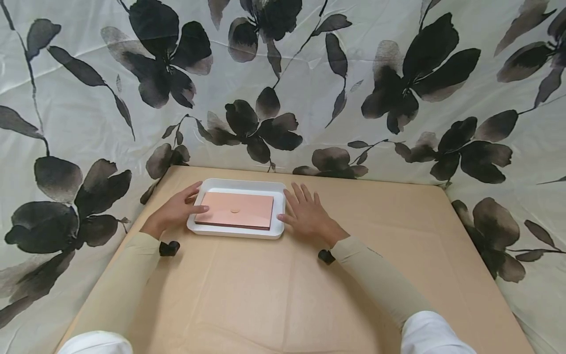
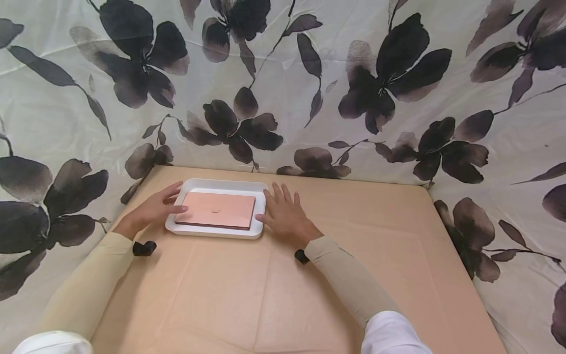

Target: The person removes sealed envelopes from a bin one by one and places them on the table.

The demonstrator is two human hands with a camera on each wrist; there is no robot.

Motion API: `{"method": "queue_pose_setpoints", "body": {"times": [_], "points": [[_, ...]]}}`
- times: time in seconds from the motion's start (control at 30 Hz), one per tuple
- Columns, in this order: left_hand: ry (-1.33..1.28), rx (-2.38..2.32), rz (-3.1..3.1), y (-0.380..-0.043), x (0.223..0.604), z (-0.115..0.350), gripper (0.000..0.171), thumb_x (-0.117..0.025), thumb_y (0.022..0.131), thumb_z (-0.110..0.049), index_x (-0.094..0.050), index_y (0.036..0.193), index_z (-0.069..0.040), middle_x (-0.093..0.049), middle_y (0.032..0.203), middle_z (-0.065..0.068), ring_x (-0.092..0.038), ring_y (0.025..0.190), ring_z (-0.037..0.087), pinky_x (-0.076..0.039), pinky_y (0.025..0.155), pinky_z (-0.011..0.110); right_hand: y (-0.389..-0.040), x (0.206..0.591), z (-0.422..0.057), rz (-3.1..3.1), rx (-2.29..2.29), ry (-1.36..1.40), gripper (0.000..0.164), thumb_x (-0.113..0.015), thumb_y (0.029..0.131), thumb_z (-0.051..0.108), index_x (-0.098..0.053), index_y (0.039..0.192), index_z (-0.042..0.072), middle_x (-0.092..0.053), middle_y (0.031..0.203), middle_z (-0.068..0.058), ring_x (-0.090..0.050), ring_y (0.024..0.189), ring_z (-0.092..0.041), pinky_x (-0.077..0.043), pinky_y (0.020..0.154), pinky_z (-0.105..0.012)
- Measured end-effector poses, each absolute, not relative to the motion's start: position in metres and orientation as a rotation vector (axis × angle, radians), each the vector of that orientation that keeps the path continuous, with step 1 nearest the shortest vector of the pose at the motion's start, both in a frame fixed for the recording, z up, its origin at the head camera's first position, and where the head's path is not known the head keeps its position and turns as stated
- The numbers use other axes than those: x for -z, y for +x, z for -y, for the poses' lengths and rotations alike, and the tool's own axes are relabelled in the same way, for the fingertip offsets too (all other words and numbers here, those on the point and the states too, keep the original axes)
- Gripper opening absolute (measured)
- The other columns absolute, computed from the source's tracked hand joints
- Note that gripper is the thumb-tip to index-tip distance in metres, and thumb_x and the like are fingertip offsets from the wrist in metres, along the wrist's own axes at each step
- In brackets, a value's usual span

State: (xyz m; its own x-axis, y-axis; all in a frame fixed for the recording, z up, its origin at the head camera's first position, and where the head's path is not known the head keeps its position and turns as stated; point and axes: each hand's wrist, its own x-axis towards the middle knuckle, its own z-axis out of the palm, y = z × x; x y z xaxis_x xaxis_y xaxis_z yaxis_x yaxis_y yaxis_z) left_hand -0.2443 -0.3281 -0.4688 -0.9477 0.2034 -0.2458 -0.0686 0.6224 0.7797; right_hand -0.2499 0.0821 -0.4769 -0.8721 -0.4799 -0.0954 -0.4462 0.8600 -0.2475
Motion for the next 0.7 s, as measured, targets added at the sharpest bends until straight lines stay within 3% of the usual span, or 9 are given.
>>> {"method": "queue_pose_setpoints", "body": {"times": [0.4,0.57,0.7], "points": [[0.010,-1.318,-2.456,-0.252,0.473,0.334,0.092,-0.072,0.098,-0.023,-0.014,0.169,-0.018,-0.028,0.167,0.031,-0.037,0.149,0.051,-0.039,0.118,0.062,-0.248,0.478,-0.080,-2.836,0.457,-0.710,0.088,-0.044,0.104,0.066,-0.013,0.169,0.015,-0.001,0.178,-0.013,0.001,0.164,-0.038,-0.008,0.128,-0.068],[-0.014,-1.357,-2.394,-0.254,0.477,0.338,0.088,-0.069,0.100,-0.019,-0.016,0.169,-0.020,-0.028,0.166,0.031,-0.045,0.143,0.045,-0.054,0.105,0.044,-0.249,0.478,-0.080,-2.822,0.453,-0.702,0.089,-0.042,0.103,0.067,-0.012,0.169,0.016,0.000,0.178,-0.012,0.001,0.164,-0.037,-0.010,0.128,-0.067],[-0.024,-1.416,-2.304,-0.257,0.480,0.342,0.086,-0.067,0.101,-0.014,-0.015,0.169,-0.022,-0.023,0.169,0.030,-0.045,0.142,0.044,-0.057,0.095,0.033,-0.248,0.477,-0.080,-2.805,0.512,-0.698,0.089,-0.044,0.103,0.067,-0.013,0.169,0.016,0.000,0.178,-0.012,0.000,0.164,-0.037,-0.011,0.129,-0.066]]}}
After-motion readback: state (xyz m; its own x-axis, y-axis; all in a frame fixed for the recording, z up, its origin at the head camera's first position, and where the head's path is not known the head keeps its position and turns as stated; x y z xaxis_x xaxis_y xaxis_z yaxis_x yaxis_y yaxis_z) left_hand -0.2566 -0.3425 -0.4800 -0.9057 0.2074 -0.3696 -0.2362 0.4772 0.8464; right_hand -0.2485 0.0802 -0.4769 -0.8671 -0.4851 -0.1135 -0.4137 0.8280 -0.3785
